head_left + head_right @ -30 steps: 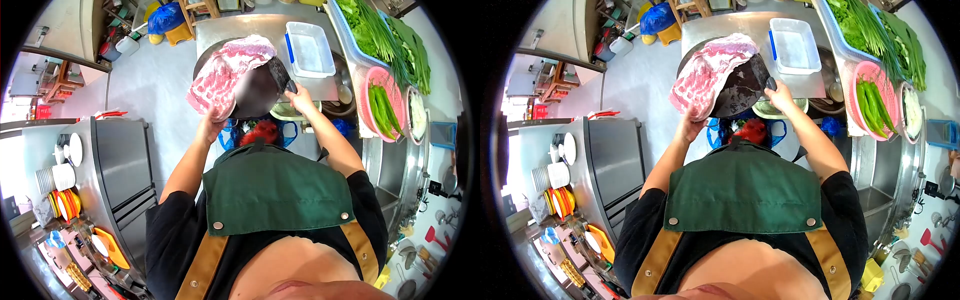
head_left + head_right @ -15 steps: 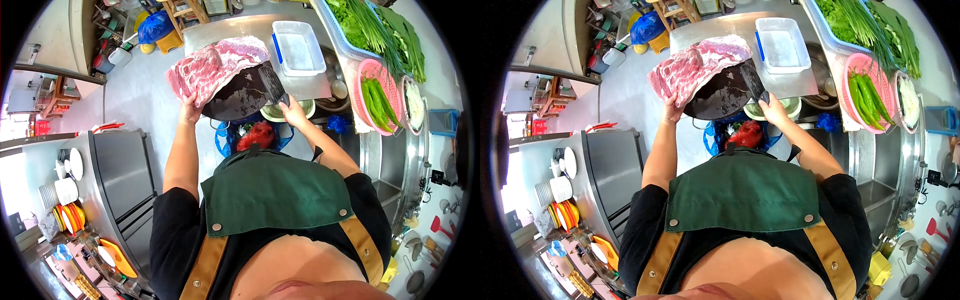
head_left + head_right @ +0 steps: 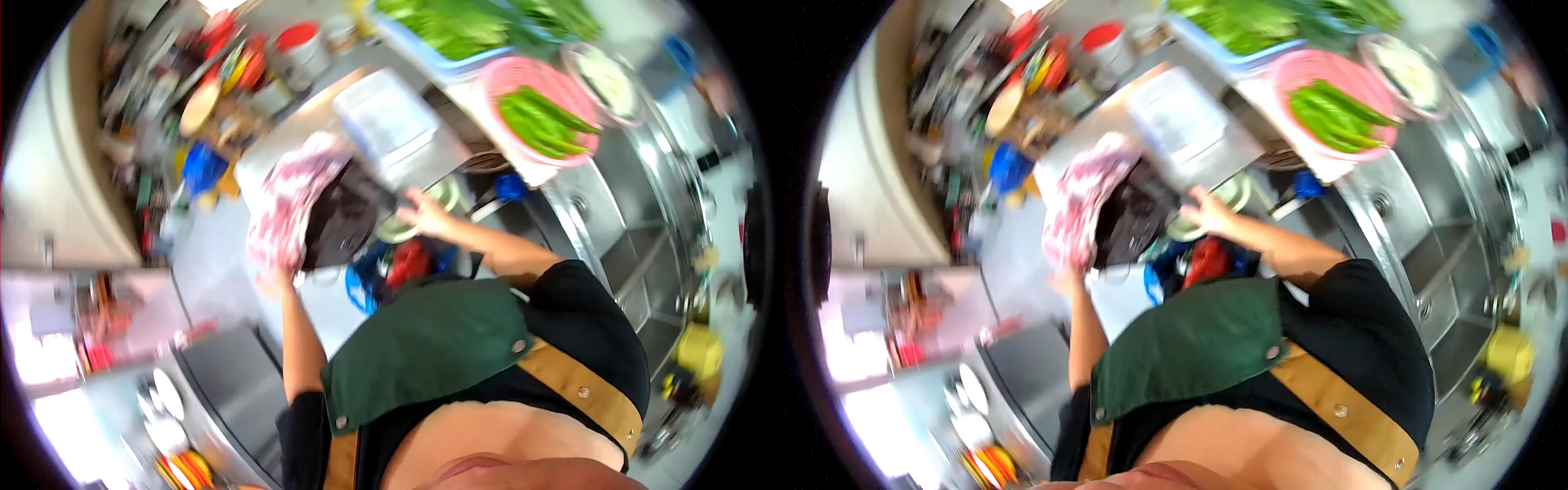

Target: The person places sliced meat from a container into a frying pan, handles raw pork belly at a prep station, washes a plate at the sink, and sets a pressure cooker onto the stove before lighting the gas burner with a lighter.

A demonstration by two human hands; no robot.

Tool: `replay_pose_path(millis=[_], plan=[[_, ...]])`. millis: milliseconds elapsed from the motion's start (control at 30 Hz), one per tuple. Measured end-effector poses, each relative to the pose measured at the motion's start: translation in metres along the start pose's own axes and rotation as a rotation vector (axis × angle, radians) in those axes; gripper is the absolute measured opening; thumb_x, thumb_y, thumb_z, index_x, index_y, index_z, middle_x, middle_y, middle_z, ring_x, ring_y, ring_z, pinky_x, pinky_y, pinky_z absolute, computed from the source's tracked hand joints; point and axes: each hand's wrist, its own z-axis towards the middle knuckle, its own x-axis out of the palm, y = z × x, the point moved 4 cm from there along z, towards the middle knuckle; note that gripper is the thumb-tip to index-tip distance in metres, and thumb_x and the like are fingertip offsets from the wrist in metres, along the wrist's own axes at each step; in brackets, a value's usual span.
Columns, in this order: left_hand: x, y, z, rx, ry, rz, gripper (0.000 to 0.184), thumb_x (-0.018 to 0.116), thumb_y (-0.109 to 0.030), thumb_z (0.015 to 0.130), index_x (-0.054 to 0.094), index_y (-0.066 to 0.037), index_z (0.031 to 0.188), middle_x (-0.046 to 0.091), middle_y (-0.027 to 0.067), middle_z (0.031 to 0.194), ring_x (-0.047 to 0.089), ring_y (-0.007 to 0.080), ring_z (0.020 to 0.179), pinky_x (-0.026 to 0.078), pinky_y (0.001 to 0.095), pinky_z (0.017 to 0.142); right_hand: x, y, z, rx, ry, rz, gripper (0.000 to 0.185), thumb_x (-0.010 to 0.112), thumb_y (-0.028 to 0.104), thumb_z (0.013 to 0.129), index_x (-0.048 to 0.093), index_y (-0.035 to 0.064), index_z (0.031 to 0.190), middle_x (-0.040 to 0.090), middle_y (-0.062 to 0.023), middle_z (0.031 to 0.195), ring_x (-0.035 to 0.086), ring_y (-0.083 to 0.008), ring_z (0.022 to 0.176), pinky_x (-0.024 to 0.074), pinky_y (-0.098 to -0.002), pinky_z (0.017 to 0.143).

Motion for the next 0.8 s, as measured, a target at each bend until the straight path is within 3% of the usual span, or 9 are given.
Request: replay_pose_path(millis=[67, 133, 233, 367, 433, 500, 567, 633, 800], plan=[[-0.022, -0.033, -0.010, 0.186, -0.166, 0.052, 0.078, 0.070, -0.046, 0.059, 0.046, 0.010, 0.108, 0.053, 0.0244, 0.102, 0.051, 0.0362, 0.095, 0.041, 0.0427, 0.084, -0.014, -0.031, -0.006, -0.278, -0.065, -0.135, 0.048, 0.064, 0.030, 0.071, 0.047, -0.0020, 0.103, 0.056, -0.0193, 0.091, 0.055, -0.0286, 0.085, 0.0439, -0.0379, 0.075], [-0.029, -0.061, -0.014, 0.302, 0.008, -0.494, 0.073, 0.072, -0.037, 0.060, 0.045, 0.010, 0.108, 0.053, 0.0225, 0.100, 0.051, 0.0323, 0.091, 0.043, 0.0409, 0.080, -0.050, -0.016, -0.034, 0.071, -0.037, -0.339, 0.045, 0.062, 0.030, 0.070, 0.049, 0.0022, 0.103, 0.057, -0.0182, 0.093, 0.055, -0.0318, 0.087, 0.0437, -0.0388, 0.076], [-0.046, -0.134, -0.050, 0.491, 0.091, -0.494, 0.039, 0.068, -0.022, 0.072, 0.052, 0.007, 0.094, 0.057, 0.0161, 0.085, 0.053, 0.0241, 0.072, 0.045, 0.0334, 0.073, -0.098, -0.004, -0.094, 0.108, -0.286, -0.292, 0.038, 0.061, 0.027, 0.071, 0.050, 0.0049, 0.100, 0.057, -0.0164, 0.089, 0.055, -0.0328, 0.086, 0.0431, -0.0399, 0.075], [-0.029, -0.212, -0.099, 0.685, 0.611, -0.753, 0.025, 0.060, -0.019, 0.081, 0.057, 0.007, 0.080, 0.058, 0.0120, 0.077, 0.052, 0.0195, 0.074, 0.043, 0.0293, 0.072, -0.152, -0.007, -0.195, -0.099, -0.838, -0.292, 0.039, 0.063, 0.022, 0.069, 0.052, 0.0017, 0.100, 0.055, -0.0173, 0.096, 0.053, -0.0326, 0.091, 0.0430, -0.0375, 0.078], [-0.020, -0.245, -0.137, 0.763, 0.722, -0.925, 0.026, 0.056, -0.020, 0.084, 0.058, 0.006, 0.082, 0.058, 0.0112, 0.077, 0.053, 0.0184, 0.074, 0.043, 0.0285, 0.072, -0.168, -0.027, -0.257, 0.097, -0.994, -0.282, 0.040, 0.064, 0.022, 0.070, 0.052, 0.0008, 0.102, 0.055, -0.0175, 0.099, 0.053, -0.0313, 0.091, 0.0432, -0.0361, 0.079], [-0.034, -0.272, -0.191, 0.743, 0.948, -1.038, 0.035, 0.044, -0.026, 0.089, 0.059, 0.004, 0.085, 0.060, 0.0099, 0.080, 0.053, 0.0177, 0.075, 0.042, 0.0297, 0.073, -0.168, -0.013, -0.338, 0.147, -1.210, -0.214, 0.036, 0.065, 0.020, 0.073, 0.052, 0.0014, 0.101, 0.057, -0.0119, 0.078, 0.055, -0.0169, 0.056, 0.0457, -0.0298, 0.052], [-0.042, -0.284, -0.248, 0.421, 1.311, -0.931, 0.038, 0.041, -0.030, 0.090, 0.059, 0.004, 0.089, 0.060, 0.0099, 0.084, 0.054, 0.0182, 0.077, 0.043, 0.0296, 0.075, -0.153, -0.012, -0.407, 0.241, -1.361, 0.230, 0.037, 0.066, 0.024, 0.074, 0.052, 0.0021, 0.101, 0.055, -0.0050, 0.063, 0.048, -0.0095, 0.045, 0.0400, -0.0265, 0.042], [-0.032, -0.289, -0.321, 0.364, 1.615, -1.077, 0.042, 0.037, -0.033, 0.091, 0.058, 0.003, 0.096, 0.061, 0.0101, 0.086, 0.055, 0.0164, 0.077, 0.044, 0.0273, 0.072, -0.150, -0.008, -0.464, 0.415, -1.296, 0.178, 0.041, 0.065, 0.029, 0.075, 0.052, 0.0008, 0.102, 0.057, -0.0086, 0.069, 0.052, -0.0130, 0.054, 0.0440, -0.0289, 0.051], [-0.166, -0.292, -0.511, 0.897, 2.125, -0.909, 0.029, 0.053, -0.021, 0.085, 0.053, 0.001, 0.104, 0.060, 0.0097, 0.092, 0.056, 0.0141, 0.080, 0.044, 0.0237, 0.069, -0.174, 0.037, -0.543, 0.231, -1.459, -0.230, 0.044, 0.058, 0.035, 0.079, 0.049, 0.0019, 0.107, 0.057, -0.0168, 0.096, 0.057, -0.0268, 0.084, 0.0441, -0.0341, 0.074]])
